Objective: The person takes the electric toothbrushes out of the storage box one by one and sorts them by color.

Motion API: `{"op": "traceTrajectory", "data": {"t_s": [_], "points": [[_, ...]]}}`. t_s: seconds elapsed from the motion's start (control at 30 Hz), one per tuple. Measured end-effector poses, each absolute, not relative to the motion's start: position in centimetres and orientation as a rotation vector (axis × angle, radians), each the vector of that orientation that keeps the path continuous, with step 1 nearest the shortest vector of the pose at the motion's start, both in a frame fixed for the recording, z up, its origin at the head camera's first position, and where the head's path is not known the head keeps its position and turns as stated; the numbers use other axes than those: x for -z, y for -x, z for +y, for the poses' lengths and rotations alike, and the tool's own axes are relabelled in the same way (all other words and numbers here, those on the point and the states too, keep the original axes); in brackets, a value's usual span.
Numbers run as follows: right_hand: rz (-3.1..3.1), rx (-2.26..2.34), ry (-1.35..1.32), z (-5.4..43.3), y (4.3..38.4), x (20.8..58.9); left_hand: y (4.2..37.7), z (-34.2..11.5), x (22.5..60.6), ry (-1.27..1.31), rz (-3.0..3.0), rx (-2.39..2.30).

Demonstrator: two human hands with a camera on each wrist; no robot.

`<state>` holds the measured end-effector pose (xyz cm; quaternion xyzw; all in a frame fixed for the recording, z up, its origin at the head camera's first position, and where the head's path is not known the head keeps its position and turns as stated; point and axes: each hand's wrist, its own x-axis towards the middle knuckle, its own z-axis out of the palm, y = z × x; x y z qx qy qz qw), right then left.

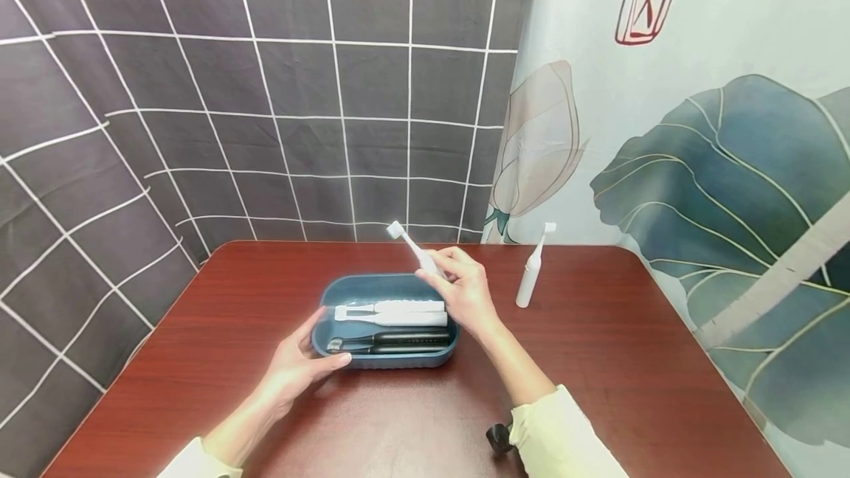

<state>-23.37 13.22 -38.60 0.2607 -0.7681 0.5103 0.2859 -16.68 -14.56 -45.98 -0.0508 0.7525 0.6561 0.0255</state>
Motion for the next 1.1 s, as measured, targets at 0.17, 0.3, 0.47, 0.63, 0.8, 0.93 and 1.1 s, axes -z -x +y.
{"op": "traceTrajectory", "data": {"t_s": [0.17, 0.3, 0.47, 0.63, 0.8, 0.93, 1.1], "points": [[-2.032, -1.380, -0.605, 14.6, 22.2, 36.9, 16.6, -14.6, 45.9, 0.154, 2.323, -2.019], [-2.019, -1.404, -0.546, 16.3, 22.0, 36.7, 16.6, -14.6, 45.8, 0.152, 2.316, -2.020], [-2.000, -1.386, -0.467, 18.6, 21.5, 36.5, 16.6, -14.6, 45.8, 0.146, 2.312, -2.028], [-1.951, -1.415, -0.411, 21.0, 21.0, 36.5, 16.5, -14.6, 45.8, 0.146, 2.311, -2.029], [-1.815, -1.540, -0.363, 24.2, 21.7, 37.7, 16.5, -14.6, 45.7, 0.146, 2.315, -2.024], [-1.657, -1.679, -0.328, 26.8, 22.3, 38.5, 16.5, -14.6, 45.7, 0.147, 2.308, -2.036], [-1.525, -1.707, -0.246, 29.2, 22.6, 38.8, 16.5, -14.6, 45.7, 0.149, 2.325, -2.021]]}}
